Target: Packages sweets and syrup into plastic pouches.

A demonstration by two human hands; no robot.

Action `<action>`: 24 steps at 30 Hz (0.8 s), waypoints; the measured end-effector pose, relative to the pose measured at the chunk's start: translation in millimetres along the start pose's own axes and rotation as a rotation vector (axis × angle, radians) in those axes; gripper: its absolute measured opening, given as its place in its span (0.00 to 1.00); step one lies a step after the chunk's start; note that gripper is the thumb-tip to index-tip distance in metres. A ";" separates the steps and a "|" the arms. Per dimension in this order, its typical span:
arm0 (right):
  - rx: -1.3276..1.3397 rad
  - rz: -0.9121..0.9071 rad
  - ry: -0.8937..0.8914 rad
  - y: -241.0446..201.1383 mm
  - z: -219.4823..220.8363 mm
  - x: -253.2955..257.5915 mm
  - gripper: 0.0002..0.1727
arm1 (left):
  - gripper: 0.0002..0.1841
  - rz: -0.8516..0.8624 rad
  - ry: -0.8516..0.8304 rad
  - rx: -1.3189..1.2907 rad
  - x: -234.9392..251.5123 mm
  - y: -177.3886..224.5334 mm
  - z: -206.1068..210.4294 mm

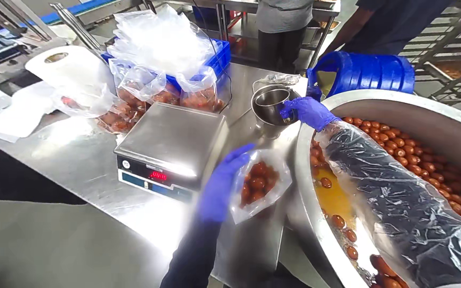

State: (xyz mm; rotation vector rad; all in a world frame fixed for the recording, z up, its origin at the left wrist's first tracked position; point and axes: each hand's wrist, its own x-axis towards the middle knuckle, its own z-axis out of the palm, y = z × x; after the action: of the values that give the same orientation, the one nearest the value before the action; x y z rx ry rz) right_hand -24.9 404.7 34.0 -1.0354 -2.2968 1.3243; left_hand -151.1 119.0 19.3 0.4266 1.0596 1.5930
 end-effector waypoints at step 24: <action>0.343 -0.446 0.577 -79.5 27.9 -168.4 0.07 | 0.16 -0.026 -0.048 0.270 10.0 10.7 1.0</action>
State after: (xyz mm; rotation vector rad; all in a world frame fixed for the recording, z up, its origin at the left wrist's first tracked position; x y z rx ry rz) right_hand 41.9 242.4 102.2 -0.6293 -1.6655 1.0159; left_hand -159.8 128.8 25.9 0.6265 1.2432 1.4141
